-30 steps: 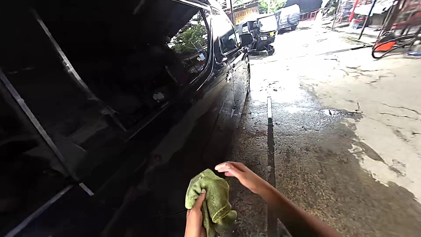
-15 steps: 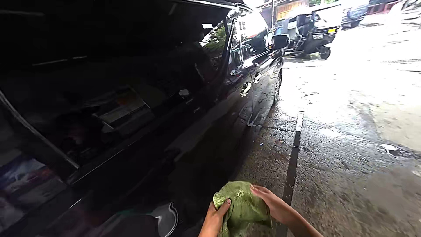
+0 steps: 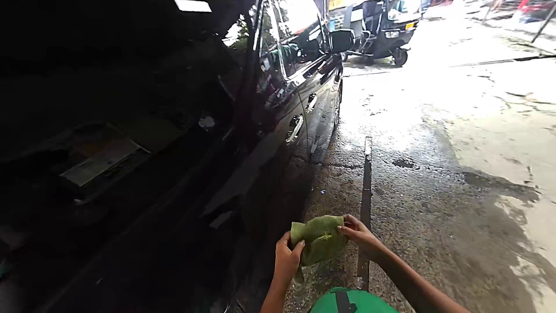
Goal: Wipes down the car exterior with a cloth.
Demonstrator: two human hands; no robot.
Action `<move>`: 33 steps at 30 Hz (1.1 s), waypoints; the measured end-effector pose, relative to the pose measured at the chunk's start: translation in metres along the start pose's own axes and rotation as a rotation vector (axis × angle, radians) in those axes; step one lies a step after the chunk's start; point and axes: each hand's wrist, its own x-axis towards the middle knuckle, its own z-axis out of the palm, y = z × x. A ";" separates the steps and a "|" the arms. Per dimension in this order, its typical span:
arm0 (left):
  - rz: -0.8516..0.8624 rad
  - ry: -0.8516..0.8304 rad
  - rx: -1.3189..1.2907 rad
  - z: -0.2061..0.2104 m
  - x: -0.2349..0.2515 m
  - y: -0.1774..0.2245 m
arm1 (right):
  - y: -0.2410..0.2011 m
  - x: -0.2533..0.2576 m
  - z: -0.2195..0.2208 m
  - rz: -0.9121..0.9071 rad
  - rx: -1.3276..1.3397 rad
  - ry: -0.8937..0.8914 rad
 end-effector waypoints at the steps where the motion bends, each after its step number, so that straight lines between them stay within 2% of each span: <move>1: 0.026 -0.029 0.003 0.009 0.025 0.005 | -0.006 0.015 -0.012 -0.002 -0.010 0.003; 4: 0.089 -0.161 -0.075 0.042 0.100 0.024 | -0.019 0.066 -0.052 -0.012 -0.075 -0.011; 9: 0.130 -0.457 -0.230 0.111 0.222 0.050 | -0.046 0.152 -0.138 -0.200 -0.182 0.066; 13: 0.119 -0.560 -0.235 0.163 0.309 0.072 | -0.094 0.219 -0.215 -0.282 -0.272 0.121; 18: 0.131 -0.443 -0.240 0.206 0.397 0.103 | -0.204 0.296 -0.280 -0.319 -0.429 -0.008; 22: 0.167 -0.282 -0.105 0.219 0.462 0.112 | -0.263 0.374 -0.319 -0.420 -0.482 -0.131; 27: 0.217 -0.207 0.390 0.249 0.559 0.103 | -0.295 0.477 -0.360 -0.514 -0.574 -0.254; 31: 0.234 -0.218 0.669 0.291 0.661 0.084 | -0.307 0.546 -0.404 -0.534 -0.687 -0.165; 33: 0.283 -0.191 0.685 0.316 0.718 0.079 | -0.322 0.576 -0.440 -0.540 -0.733 -0.114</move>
